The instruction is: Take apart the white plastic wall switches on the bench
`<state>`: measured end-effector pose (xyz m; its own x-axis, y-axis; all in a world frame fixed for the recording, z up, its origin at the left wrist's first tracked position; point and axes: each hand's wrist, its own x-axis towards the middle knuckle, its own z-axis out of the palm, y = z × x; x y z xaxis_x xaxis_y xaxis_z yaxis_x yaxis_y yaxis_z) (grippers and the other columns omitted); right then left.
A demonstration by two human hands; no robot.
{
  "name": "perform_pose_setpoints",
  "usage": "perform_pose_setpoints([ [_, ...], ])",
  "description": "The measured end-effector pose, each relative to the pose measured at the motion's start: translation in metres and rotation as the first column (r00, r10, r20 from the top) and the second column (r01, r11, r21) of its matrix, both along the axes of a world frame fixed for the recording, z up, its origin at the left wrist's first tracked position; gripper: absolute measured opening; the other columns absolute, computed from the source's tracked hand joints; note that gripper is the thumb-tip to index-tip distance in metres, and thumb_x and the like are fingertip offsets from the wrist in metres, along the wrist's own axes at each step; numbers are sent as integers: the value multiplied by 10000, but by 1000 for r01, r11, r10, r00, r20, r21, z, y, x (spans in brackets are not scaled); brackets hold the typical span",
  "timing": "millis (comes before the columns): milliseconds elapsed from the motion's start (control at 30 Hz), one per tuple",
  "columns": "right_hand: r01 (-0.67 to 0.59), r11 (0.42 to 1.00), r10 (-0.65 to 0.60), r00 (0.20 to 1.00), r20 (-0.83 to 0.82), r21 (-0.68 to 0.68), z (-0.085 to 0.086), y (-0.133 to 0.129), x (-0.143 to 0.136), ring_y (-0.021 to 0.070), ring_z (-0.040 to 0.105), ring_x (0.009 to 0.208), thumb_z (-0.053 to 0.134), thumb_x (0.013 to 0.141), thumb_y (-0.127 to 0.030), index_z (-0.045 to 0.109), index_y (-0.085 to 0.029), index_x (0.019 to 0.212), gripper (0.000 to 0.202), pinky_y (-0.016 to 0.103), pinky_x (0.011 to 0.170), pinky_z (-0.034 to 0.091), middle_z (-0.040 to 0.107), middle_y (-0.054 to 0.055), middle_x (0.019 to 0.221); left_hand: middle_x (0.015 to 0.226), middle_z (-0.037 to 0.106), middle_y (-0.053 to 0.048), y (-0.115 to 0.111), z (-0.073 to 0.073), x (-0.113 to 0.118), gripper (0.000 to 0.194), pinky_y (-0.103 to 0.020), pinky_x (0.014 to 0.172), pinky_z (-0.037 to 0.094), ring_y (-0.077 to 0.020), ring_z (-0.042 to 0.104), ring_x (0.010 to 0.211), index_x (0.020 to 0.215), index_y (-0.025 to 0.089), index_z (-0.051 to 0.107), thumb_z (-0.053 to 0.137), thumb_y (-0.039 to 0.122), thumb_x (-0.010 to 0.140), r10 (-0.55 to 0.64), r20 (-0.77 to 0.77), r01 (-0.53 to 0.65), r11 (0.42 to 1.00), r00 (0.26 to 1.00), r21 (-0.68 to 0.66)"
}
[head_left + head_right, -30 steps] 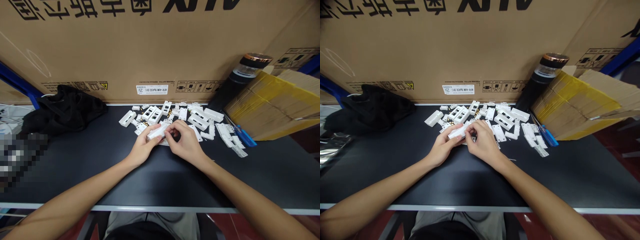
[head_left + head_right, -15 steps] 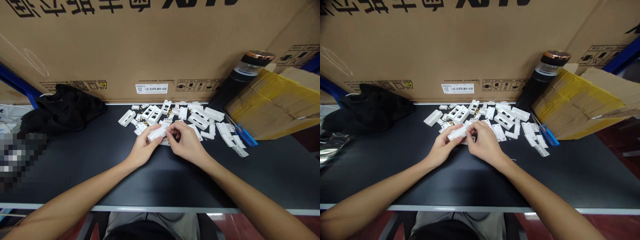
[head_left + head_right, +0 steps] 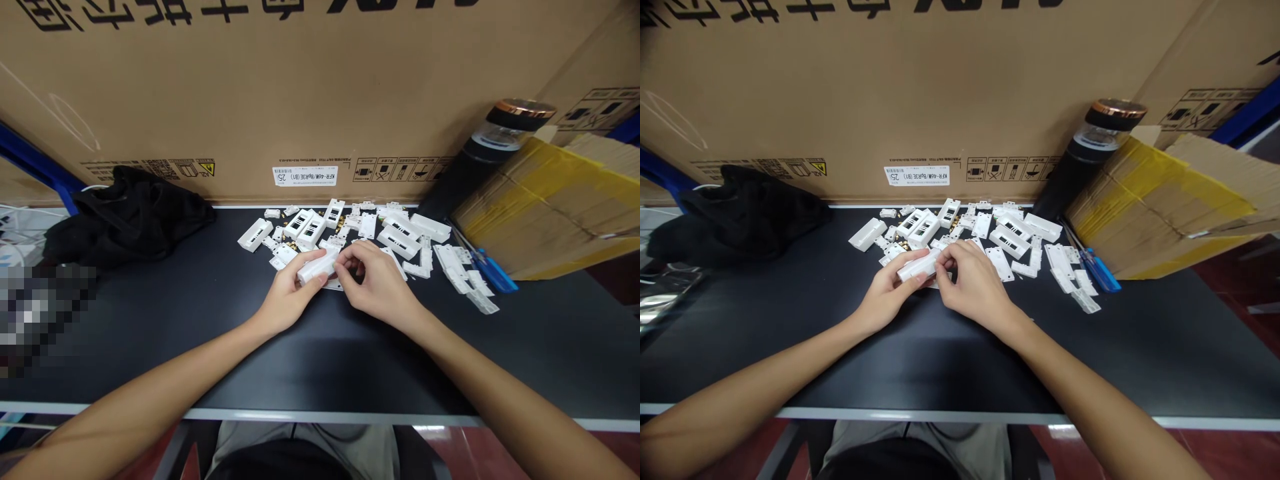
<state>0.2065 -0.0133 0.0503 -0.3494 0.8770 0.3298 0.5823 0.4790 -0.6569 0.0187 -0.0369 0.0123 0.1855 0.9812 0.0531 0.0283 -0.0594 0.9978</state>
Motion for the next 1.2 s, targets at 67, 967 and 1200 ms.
perform_pose_setpoints([
  [67, -5, 999, 5, 1000, 18, 44, 0, -1, 0, 207, 555, 788, 590, 844, -173, 561, -216, 776, 85, 353, 694, 457, 611, 38, 789, 1337, 631, -78, 0, 1, 0, 414, -419, 1060, 485, -272, 612, 1204, 1292, 226, 622, 667, 396, 917, -3, -1, 3, 1000, 1000, 5],
  [967, -42, 994, 38, 998, -44, -100, 5, 0, 3, 177, 579, 705, 586, 819, -164, 596, -198, 778, 54, 326, 643, 478, 633, 34, 781, 1327, 643, -80, 1, 0, 2, 414, -443, 1069, 503, -280, 615, 1220, 1285, 226, 633, 681, 400, 912, -24, 52, 25, 1000, 998, -19],
  [1200, -43, 995, 40, 998, -38, -92, 5, 1, 3, 175, 573, 703, 586, 824, -158, 604, -196, 787, 57, 335, 668, 476, 636, 31, 781, 1305, 652, -88, 0, 1, 2, 429, -458, 1066, 511, -282, 624, 1202, 1282, 210, 630, 704, 389, 898, -40, 120, 48, 997, 992, -64],
])
